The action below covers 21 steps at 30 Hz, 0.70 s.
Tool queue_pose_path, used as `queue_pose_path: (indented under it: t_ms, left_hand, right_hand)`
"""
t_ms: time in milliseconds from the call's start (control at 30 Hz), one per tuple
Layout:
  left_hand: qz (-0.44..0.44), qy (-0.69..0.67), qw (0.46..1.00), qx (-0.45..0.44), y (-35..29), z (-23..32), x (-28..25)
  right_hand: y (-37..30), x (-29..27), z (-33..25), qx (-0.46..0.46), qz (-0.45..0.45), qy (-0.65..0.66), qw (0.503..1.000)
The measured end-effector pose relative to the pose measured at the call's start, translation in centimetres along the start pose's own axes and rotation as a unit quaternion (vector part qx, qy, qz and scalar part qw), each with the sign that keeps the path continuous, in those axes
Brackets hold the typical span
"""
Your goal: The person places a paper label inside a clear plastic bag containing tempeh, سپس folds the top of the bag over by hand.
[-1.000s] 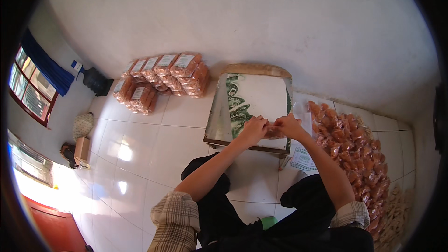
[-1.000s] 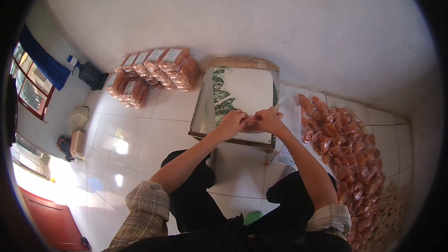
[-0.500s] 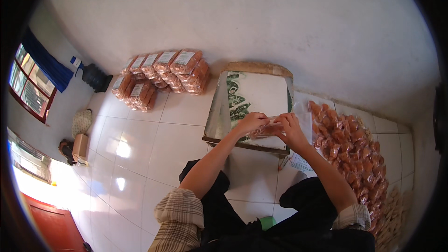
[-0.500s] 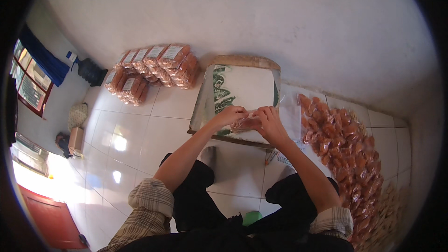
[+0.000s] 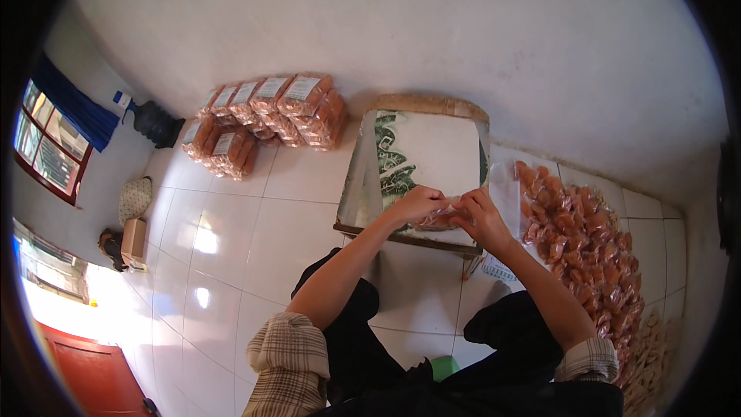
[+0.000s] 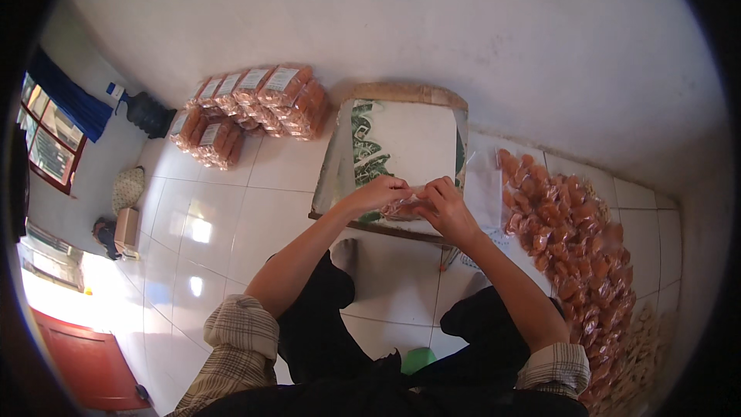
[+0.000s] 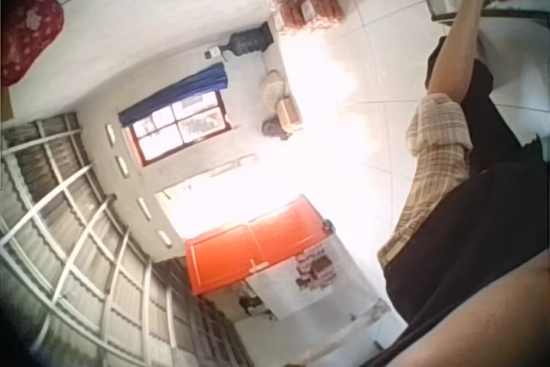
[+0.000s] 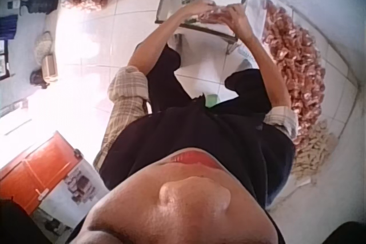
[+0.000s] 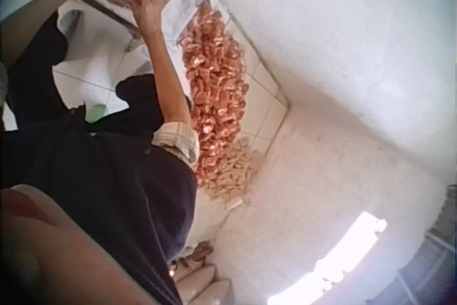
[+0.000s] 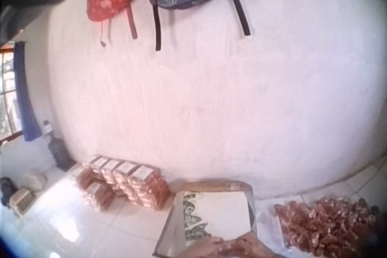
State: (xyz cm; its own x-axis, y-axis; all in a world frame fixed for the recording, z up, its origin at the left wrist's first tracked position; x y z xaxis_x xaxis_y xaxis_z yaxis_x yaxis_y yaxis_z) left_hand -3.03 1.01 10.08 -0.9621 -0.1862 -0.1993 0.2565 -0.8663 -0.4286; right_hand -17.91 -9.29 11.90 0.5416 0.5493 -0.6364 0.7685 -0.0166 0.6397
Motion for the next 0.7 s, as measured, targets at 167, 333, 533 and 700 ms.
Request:
queue_pose_path:
  t_ms: [167,333,533,700]
  left_hand:
    - [0.002,0.000,1.000,-0.014,-0.3,1.0,0.4]
    - [-0.004,0.014,1.000,-0.019,-0.4,1.1,0.7]
    - [0.012,0.052,0.999,0.009,-0.1,1.2,0.7]
    - [0.042,0.139,0.989,-0.028,-0.1,0.8,0.5]
  right_hand:
    - [0.1,-0.1,0.0,0.054,-0.021,0.001,0.998]
    - [0.1,0.0,0.1,0.105,-0.031,0.023,0.994]
    - [-0.6,0.5,0.1,0.110,-0.003,0.028,0.994]
    - [-0.2,0.5,-0.8,0.065,0.006,0.005,0.998]
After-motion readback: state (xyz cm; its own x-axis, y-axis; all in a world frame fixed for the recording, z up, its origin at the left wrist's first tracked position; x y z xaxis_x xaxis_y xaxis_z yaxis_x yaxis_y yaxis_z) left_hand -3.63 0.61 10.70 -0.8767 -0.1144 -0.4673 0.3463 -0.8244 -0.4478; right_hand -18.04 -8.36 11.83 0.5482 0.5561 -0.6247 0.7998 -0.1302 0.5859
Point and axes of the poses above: each hand's wrist, its own y-axis towards the middle knuckle, its own x-axis out of the palm, z = x × y, the point moved 2 cm from there along y, towards the middle knuckle, and after that the axes turned 6 degrees about -x, right-handed, at the moved point
